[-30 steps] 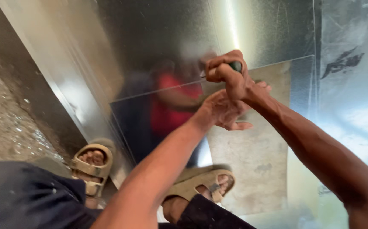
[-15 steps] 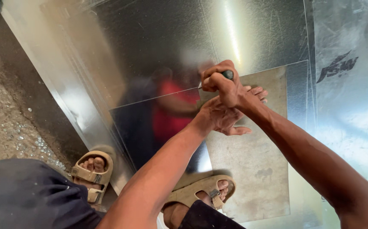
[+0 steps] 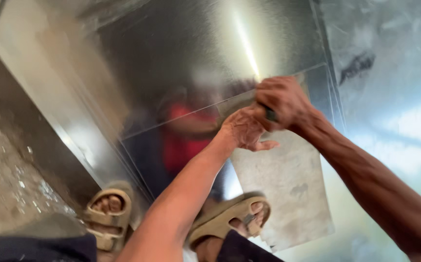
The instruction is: The person places smaller metal templates onto large metal sheets and uses a marking tool to draw outlines around them, then moves the templates and sheets aside.
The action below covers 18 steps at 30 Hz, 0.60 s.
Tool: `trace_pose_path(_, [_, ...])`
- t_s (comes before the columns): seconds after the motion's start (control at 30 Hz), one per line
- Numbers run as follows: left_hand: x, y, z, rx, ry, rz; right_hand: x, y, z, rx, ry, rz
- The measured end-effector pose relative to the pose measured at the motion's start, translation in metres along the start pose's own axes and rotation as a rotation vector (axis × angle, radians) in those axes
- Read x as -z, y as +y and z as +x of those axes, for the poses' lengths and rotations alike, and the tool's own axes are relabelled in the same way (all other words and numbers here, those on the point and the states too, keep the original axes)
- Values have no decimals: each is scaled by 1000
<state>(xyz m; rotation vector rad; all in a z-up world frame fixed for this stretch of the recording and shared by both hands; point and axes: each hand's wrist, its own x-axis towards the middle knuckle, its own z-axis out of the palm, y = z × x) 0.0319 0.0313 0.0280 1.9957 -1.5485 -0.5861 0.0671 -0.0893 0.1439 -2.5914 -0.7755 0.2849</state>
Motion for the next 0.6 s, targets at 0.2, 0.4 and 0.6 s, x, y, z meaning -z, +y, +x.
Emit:
trace_pose_path(0.2, [10,5,21,-220,246,-39,46,-108,-124,-283,262,-93])
trace_pose_path(0.4, [50,-41,-30,31,-71,-35,-23,-311,-248,-1073,760,-245])
trace_pose_path(0.6, [56,-4,-40,439,4,-126,-230,-487,-264,-2035,1454,-162])
